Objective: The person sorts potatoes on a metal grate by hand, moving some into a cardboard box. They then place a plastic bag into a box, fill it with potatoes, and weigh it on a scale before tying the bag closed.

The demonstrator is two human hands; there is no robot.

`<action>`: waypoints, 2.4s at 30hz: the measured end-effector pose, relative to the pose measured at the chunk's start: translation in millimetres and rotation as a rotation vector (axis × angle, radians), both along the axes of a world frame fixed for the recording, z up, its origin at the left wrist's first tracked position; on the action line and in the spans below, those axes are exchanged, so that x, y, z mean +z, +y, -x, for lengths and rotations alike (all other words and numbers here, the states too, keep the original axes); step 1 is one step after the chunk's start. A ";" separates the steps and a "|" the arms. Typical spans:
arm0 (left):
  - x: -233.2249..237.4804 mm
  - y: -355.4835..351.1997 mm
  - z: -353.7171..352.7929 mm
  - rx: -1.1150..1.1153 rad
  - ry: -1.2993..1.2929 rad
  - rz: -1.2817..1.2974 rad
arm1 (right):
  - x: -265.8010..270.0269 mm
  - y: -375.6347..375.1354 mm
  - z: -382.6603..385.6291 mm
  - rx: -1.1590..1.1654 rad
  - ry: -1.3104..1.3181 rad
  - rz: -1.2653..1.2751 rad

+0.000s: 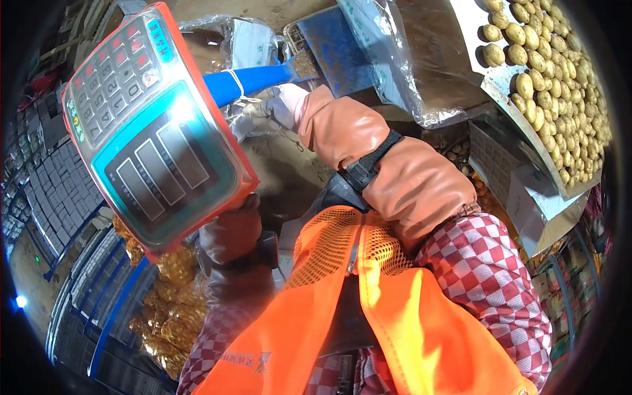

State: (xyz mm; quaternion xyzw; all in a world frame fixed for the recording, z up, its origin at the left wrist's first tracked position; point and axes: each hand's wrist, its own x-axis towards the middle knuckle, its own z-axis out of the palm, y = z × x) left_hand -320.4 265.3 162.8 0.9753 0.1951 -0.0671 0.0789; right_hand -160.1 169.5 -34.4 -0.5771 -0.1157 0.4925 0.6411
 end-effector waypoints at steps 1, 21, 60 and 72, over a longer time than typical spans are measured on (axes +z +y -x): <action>-3.9 -0.3 2.0 0.001 0.003 0.001 | -19.4 9.5 5.8 0.012 -0.166 -0.014; -84.3 35.3 -5.7 -0.090 0.014 -0.144 | 5.9 6.8 1.9 -0.217 0.430 -0.132; -53.9 16.8 -37.4 -0.250 -0.126 -0.180 | 0.3 -28.8 1.8 -0.116 0.584 -0.097; 10.1 11.7 -62.1 -0.335 -0.194 -0.248 | 20.1 -12.6 -15.2 -0.078 0.316 -0.078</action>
